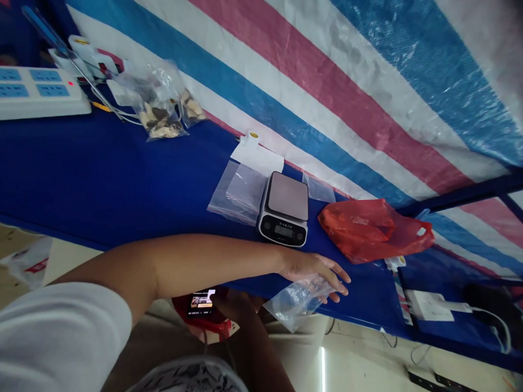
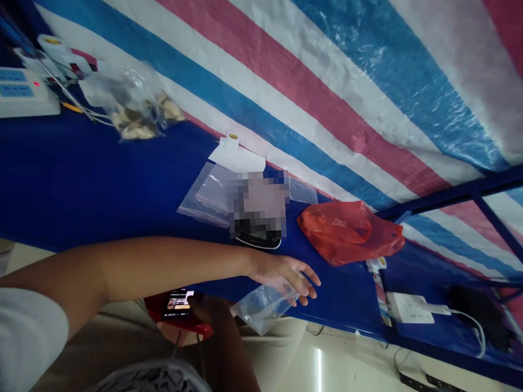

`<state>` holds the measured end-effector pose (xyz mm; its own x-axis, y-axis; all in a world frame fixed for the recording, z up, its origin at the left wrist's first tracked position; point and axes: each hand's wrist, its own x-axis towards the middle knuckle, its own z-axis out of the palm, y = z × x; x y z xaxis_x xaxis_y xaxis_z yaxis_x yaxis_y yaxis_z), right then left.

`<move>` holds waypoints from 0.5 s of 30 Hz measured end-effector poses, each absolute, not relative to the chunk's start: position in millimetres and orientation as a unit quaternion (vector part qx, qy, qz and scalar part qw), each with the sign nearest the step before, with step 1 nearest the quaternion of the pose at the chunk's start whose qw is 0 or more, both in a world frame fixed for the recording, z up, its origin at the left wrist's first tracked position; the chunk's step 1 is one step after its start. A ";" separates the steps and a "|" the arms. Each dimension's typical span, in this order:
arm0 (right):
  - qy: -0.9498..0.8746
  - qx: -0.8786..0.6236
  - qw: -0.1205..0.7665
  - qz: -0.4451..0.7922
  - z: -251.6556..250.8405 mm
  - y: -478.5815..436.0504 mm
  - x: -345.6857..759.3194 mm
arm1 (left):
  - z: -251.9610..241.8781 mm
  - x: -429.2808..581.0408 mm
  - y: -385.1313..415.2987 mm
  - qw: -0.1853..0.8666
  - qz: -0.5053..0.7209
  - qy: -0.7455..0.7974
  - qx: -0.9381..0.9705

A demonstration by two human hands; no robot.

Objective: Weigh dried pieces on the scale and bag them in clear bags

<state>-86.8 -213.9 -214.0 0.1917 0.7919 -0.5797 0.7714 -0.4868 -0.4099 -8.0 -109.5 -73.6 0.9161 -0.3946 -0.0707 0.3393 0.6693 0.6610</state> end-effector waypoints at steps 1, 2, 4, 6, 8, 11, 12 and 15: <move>-0.504 -0.773 0.016 0.385 -214.7 -214.2 -86.8 | -73.2 -8.6 -108.9 0.912 -0.201 -0.039 0.355; -0.499 -0.775 0.017 0.387 -215.5 -214.6 -87.0 | -72.7 -9.1 -108.3 0.912 -0.199 -0.039 0.357; -0.487 -0.783 0.017 0.386 -216.9 -214.9 -87.8 | -71.6 -10.1 -107.1 0.913 -0.193 -0.042 0.358; -0.481 -0.789 0.020 0.381 -217.9 -214.7 -89.2 | -70.5 -10.6 -105.8 0.915 -0.188 -0.043 0.355; -0.479 -0.791 0.022 0.379 -218.0 -214.0 -91.2 | -69.5 -10.8 -104.7 0.918 -0.188 -0.038 0.347; -0.466 -0.807 0.018 0.361 -215.3 -212.6 -94.3 | -67.8 -11.0 -103.1 0.921 -0.186 -0.026 0.341; -0.461 -0.815 0.011 0.350 -213.9 -212.2 -95.0 | -67.1 -11.2 -102.6 0.921 -0.184 -0.023 0.341; -0.466 -0.825 -0.013 0.318 -210.2 -212.6 -94.6 | -65.3 -12.4 -100.7 0.922 -0.173 -0.017 0.346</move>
<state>-94.6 -212.6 -210.2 0.3629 0.7611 -0.5375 0.7777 -0.5652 -0.2752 -12.4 -100.7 -65.3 0.9397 -0.3303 -0.0884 0.3070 0.7015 0.6431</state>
